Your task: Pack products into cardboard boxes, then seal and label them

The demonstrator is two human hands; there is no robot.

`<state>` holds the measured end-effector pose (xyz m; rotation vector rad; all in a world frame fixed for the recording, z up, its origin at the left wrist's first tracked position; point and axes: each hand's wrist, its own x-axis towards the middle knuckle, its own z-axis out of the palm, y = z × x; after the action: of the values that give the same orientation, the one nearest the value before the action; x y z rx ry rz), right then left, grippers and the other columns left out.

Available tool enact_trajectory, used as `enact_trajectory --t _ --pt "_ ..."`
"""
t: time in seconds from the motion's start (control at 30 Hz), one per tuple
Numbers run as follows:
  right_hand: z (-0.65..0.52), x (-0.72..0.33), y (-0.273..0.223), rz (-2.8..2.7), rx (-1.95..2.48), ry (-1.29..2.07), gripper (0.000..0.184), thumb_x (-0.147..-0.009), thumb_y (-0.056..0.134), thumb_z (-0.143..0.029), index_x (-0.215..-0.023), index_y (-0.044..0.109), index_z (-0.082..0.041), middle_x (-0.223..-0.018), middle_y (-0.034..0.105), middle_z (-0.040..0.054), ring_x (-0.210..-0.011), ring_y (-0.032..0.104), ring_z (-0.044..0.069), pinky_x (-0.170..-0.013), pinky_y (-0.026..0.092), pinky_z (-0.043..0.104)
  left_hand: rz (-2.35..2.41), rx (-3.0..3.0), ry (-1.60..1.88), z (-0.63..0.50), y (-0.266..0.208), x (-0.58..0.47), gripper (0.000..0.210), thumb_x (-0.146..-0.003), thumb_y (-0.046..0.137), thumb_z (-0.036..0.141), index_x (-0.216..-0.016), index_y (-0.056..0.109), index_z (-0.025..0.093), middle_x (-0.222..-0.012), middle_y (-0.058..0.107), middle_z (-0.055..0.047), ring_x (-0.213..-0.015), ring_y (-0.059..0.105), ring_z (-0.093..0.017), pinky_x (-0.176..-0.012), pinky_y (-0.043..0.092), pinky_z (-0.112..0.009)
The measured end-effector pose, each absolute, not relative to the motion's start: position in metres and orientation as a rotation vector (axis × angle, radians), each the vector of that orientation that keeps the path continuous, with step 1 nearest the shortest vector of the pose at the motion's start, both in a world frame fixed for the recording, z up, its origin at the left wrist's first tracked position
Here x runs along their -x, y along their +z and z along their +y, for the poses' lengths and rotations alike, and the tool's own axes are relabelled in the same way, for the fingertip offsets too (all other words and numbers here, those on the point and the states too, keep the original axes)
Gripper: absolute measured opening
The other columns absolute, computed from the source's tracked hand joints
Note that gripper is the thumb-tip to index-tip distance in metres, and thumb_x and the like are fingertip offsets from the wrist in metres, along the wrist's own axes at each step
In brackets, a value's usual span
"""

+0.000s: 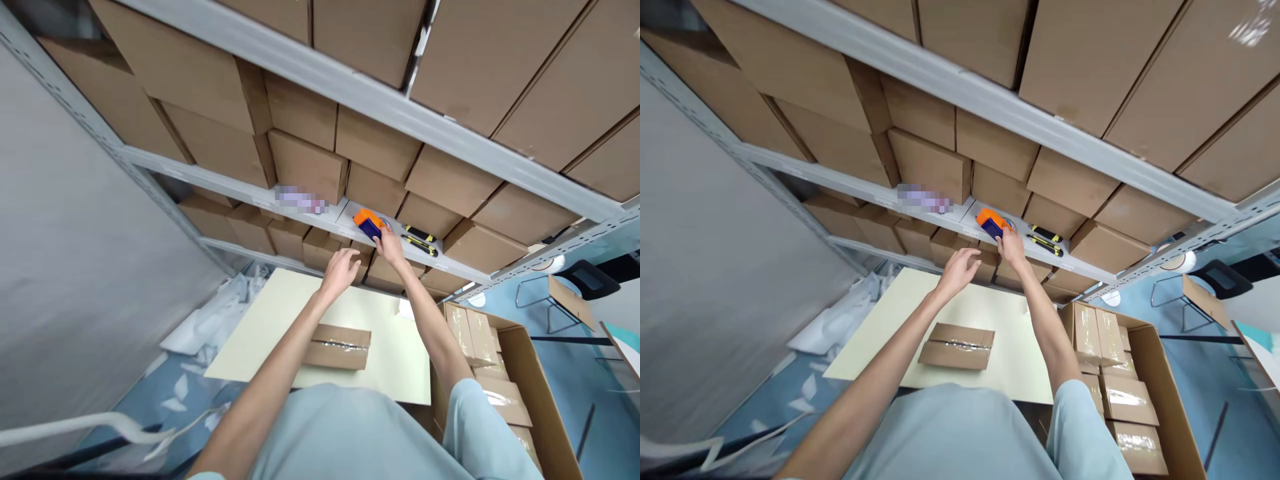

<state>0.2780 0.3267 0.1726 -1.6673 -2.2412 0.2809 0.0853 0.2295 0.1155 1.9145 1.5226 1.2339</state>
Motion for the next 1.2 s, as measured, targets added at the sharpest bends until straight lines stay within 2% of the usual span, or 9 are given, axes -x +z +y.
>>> enact_trajectory --t 0.1,0.2,0.37,0.6,0.7,0.83,0.97,1.1,1.2 --pt "0.275 -0.282 0.135 -2.02 1.378 0.639 0.039 -0.11 0.058 -0.047 -0.136 0.065 -0.018 -0.109 0.079 0.0124 -0.099 0.074 0.03 -0.097 0.06 0.044 1.453 -1.711 1.277 0.185 0.1 -0.084 0.029 -0.105 0.06 0.037 -0.129 0.07 0.024 -0.124 0.08 -0.011 -0.116 0.077 -0.028 -0.111 0.061 -0.047" --pt "0.21 -0.277 0.096 -1.827 1.198 0.981 0.048 -0.105 0.064 -0.064 -0.124 0.067 -0.02 -0.106 0.077 0.0071 -0.099 0.071 0.026 -0.095 0.06 0.04 1.405 -1.533 1.29 0.138 0.084 -0.089 0.03 -0.106 0.062 0.044 -0.127 0.068 0.023 -0.117 0.081 -0.008 -0.104 0.079 -0.024 -0.102 0.066 -0.042" --pt "0.116 -0.263 0.056 -1.598 1.21 1.288 0.054 -0.102 0.065 -0.071 -0.123 0.064 -0.021 -0.112 0.075 0.0078 -0.105 0.07 0.025 -0.1 0.06 0.038 1.49 -1.409 1.225 0.07 0.061 -0.096 0.028 -0.103 0.067 0.047 -0.118 0.072 0.023 -0.111 0.079 -0.008 -0.098 0.079 -0.024 -0.095 0.068 -0.041" --pt "0.051 -0.271 0.053 -1.471 1.269 1.511 0.063 -0.102 0.062 -0.079 -0.126 0.068 -0.022 -0.121 0.077 0.0084 -0.119 0.072 0.026 -0.114 0.057 0.042 1.427 -1.354 1.123 0.011 0.056 -0.095 0.036 -0.101 0.069 0.054 -0.118 0.079 0.024 -0.104 0.079 -0.005 -0.09 0.08 -0.023 -0.091 0.07 -0.04" --pt "0.035 -0.274 0.057 -1.455 1.251 1.565 0.066 -0.099 0.063 -0.083 -0.123 0.071 -0.022 -0.115 0.08 0.0075 -0.115 0.074 0.027 -0.11 0.059 0.043 1.373 -1.367 1.053 -0.005 0.063 -0.089 0.036 -0.101 0.07 0.057 -0.113 0.081 0.025 -0.107 0.081 -0.005 -0.089 0.08 -0.023 -0.09 0.071 -0.039" --pt "0.014 -0.28 0.068 -1.501 1.254 1.539 0.065 -0.1 0.066 -0.079 -0.131 0.07 -0.022 -0.123 0.08 0.0091 -0.118 0.075 0.028 -0.107 0.061 0.043 1.474 -1.342 1.087 -0.014 0.08 -0.071 0.038 -0.098 0.074 0.056 -0.117 0.079 0.024 -0.111 0.082 -0.007 -0.088 0.079 -0.022 -0.091 0.071 -0.04" --pt "0.001 -0.291 0.084 -1.662 1.291 1.537 0.054 -0.107 0.063 -0.07 -0.135 0.068 -0.025 -0.118 0.081 0.0088 -0.114 0.076 0.029 -0.104 0.063 0.044 1.527 -1.325 1.199 -0.007 0.106 -0.046 0.043 -0.101 0.071 0.055 -0.128 0.077 0.022 -0.126 0.078 -0.01 -0.103 0.08 -0.022 -0.096 0.07 -0.039" --pt "-0.006 -0.301 0.093 -1.873 1.316 1.375 0.045 -0.109 0.063 -0.066 -0.128 0.068 -0.025 -0.117 0.078 0.0094 -0.107 0.075 0.029 -0.097 0.063 0.042 1.395 -1.509 1.067 0.003 0.13 -0.035 0.041 -0.102 0.07 0.057 -0.127 0.08 0.025 -0.126 0.078 -0.01 -0.112 0.078 -0.026 -0.104 0.067 -0.042" --pt "-0.009 -0.306 0.095 -1.993 1.324 1.252 0.04 -0.11 0.063 -0.064 -0.114 0.068 -0.024 -0.103 0.074 0.007 -0.093 0.071 0.026 -0.086 0.06 0.037 1.358 -1.563 1.005 0.006 0.139 -0.035 0.037 -0.101 0.071 0.057 -0.122 0.082 0.028 -0.12 0.081 -0.008 -0.11 0.078 -0.027 -0.102 0.068 -0.043"
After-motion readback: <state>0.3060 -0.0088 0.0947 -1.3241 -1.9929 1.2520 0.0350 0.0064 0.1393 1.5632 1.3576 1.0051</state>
